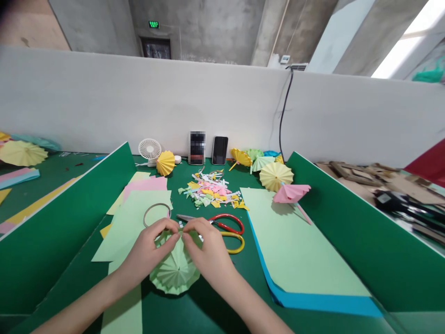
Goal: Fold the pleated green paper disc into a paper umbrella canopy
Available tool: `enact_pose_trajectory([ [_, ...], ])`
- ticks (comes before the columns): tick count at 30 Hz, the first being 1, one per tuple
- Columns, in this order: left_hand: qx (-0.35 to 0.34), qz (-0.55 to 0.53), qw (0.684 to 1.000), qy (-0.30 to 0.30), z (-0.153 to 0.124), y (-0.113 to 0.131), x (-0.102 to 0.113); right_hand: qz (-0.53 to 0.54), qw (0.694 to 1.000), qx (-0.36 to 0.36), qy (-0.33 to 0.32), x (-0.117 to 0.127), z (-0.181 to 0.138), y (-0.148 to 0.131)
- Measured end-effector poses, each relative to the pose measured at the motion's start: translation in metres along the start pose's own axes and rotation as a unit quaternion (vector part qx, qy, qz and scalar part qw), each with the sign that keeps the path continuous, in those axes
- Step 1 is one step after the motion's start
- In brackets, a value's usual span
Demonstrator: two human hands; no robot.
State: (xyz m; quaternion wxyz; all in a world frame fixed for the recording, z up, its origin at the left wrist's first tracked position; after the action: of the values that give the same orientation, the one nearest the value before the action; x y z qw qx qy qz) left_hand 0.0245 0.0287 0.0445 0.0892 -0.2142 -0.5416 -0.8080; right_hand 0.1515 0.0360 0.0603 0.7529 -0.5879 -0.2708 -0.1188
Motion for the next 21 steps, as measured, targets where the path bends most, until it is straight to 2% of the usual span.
enact_pose_trajectory([
  [7, 0.028, -0.03, 0.999, -0.001, -0.0016, -0.0034, -0.0021, 0.034, 0.997, -0.063, 0.005, -0.0027, 0.0001, 0.006],
  [11, 0.042, -0.052, 0.998, -0.007, -0.0007, -0.0033, -0.0017, 0.038, 0.997, -0.07, 0.004, -0.0048, -0.0002, 0.006],
  [16, 0.052, -0.024, 0.998, -0.035, -0.0001, -0.0031, -0.0024, 0.029, 0.997, -0.074, -0.002, -0.0053, -0.0013, 0.0063],
  [21, 0.067, -0.055, 0.995, -0.044, 0.0009, -0.004, -0.0025, 0.021, 0.997, -0.068, 0.001, -0.0045, -0.0012, 0.0048],
])
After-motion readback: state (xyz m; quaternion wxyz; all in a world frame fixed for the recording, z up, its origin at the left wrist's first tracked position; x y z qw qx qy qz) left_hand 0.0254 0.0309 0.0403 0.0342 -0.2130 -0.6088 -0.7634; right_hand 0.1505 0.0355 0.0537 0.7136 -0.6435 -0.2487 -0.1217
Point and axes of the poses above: each hand's wrist, its own z-axis towards the middle knuckle, its own x-axis out of the back of the hand, y = z × x, the point moved 5 cm from there along z, towards the middle knuckle, and after that the axes turned 7 degrees about -x, right-handed, at the moved point
